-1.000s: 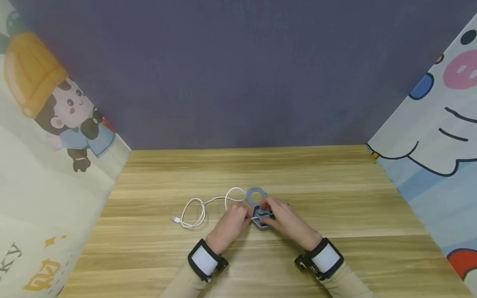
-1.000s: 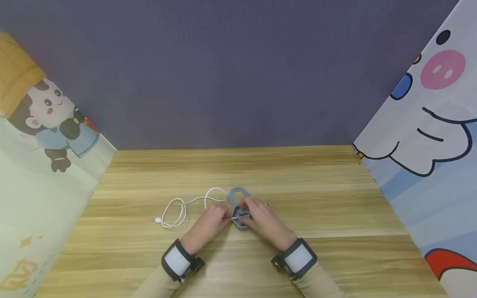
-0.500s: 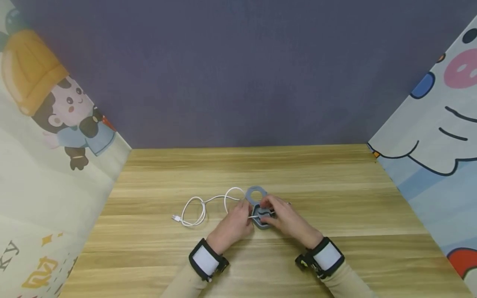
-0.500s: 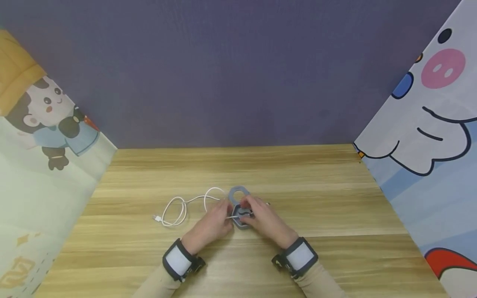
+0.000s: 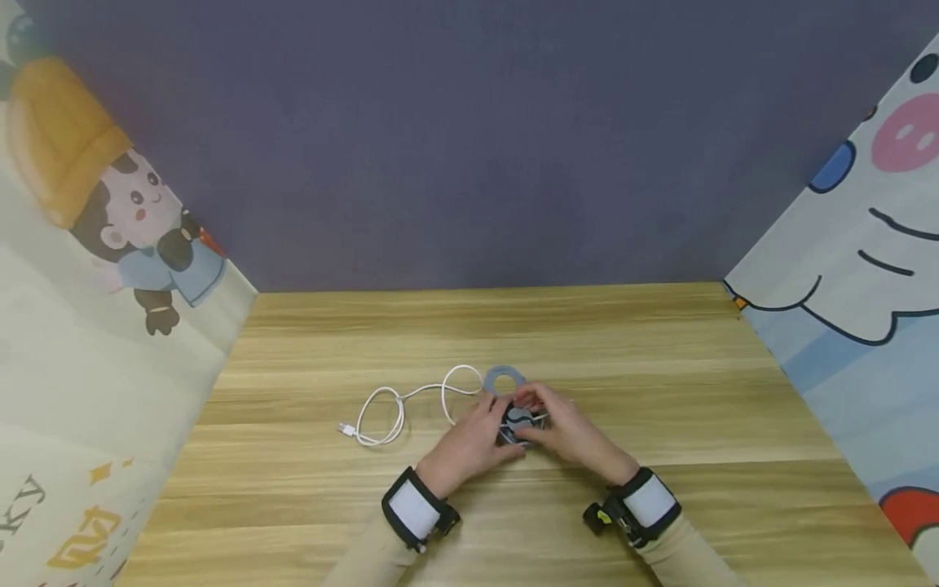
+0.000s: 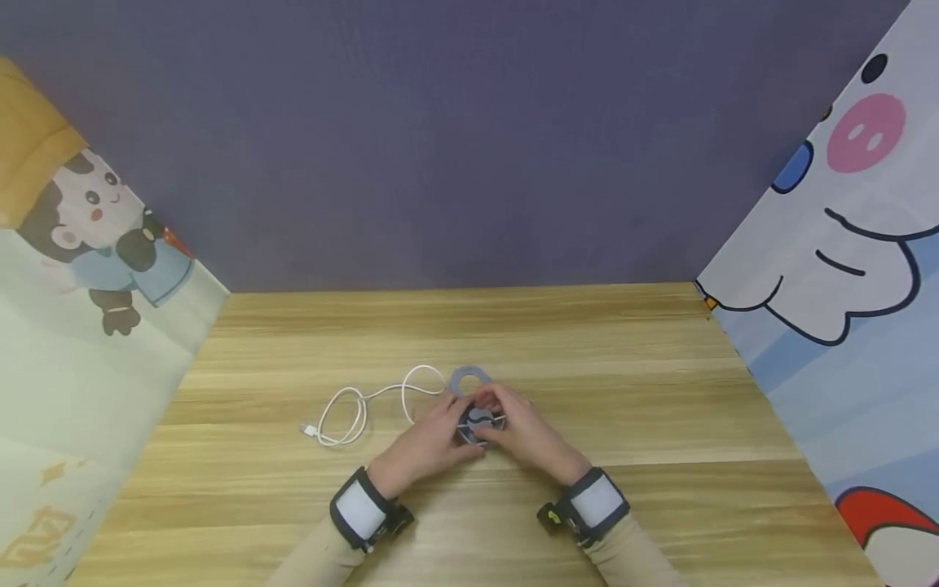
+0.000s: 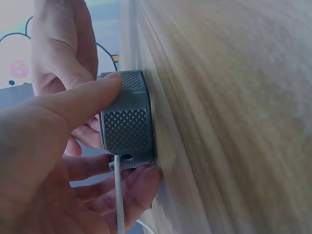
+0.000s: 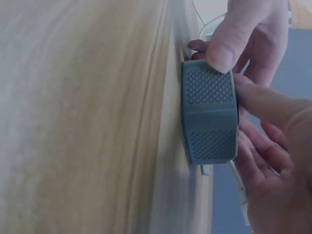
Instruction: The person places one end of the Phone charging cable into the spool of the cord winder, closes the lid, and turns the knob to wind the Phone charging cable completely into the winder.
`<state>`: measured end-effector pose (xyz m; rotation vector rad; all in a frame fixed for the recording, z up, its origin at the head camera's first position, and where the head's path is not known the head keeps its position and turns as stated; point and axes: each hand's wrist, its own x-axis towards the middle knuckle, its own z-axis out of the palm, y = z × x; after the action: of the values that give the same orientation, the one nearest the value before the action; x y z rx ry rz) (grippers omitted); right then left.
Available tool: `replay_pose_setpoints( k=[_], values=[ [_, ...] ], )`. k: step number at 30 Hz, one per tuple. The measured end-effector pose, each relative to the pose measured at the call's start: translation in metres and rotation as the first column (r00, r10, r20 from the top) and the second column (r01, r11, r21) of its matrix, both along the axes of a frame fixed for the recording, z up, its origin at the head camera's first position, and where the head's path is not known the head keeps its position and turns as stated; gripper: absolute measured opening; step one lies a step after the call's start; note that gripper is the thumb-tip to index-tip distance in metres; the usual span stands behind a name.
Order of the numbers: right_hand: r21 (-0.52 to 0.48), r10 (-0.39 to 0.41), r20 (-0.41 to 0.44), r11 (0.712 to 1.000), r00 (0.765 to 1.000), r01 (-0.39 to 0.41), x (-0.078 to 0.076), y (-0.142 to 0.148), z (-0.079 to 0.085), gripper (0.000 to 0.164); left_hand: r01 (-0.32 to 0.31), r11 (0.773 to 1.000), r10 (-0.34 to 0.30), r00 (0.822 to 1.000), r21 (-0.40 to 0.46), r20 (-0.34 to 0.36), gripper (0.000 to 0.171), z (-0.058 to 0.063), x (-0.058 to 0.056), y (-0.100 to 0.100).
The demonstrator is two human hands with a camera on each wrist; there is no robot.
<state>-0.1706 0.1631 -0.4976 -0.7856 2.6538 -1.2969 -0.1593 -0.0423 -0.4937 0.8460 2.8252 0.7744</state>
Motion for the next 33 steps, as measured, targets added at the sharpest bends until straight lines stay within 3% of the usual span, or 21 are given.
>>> replay_pose_setpoints(
  k=[9,13,19,33],
  values=[
    [-0.187,0.035,0.221,0.982,0.975,0.007,-0.006,0.011,-0.004,0.039,-0.01,1.0,0.01,1.0,0.007,-0.003,0.077,-0.002,0.002,0.003],
    [-0.208,-0.038,0.303,0.972,0.952,0.105,-0.01,0.008,-0.003,0.035,-0.015,1.0,0.015,1.0,0.016,0.005,0.078,-0.003,0.003,0.003],
    [-0.24,-0.149,0.414,0.934,0.898,0.265,-0.017,-0.001,-0.002,0.036,-0.018,1.0,0.019,1.0,0.005,-0.016,0.079,-0.004,0.003,0.003],
    [-0.193,-0.276,0.371,0.911,0.887,0.364,-0.028,-0.019,-0.008,0.034,-0.01,1.0,0.01,1.0,-0.009,-0.004,0.079,-0.003,0.004,0.002]
  ],
)
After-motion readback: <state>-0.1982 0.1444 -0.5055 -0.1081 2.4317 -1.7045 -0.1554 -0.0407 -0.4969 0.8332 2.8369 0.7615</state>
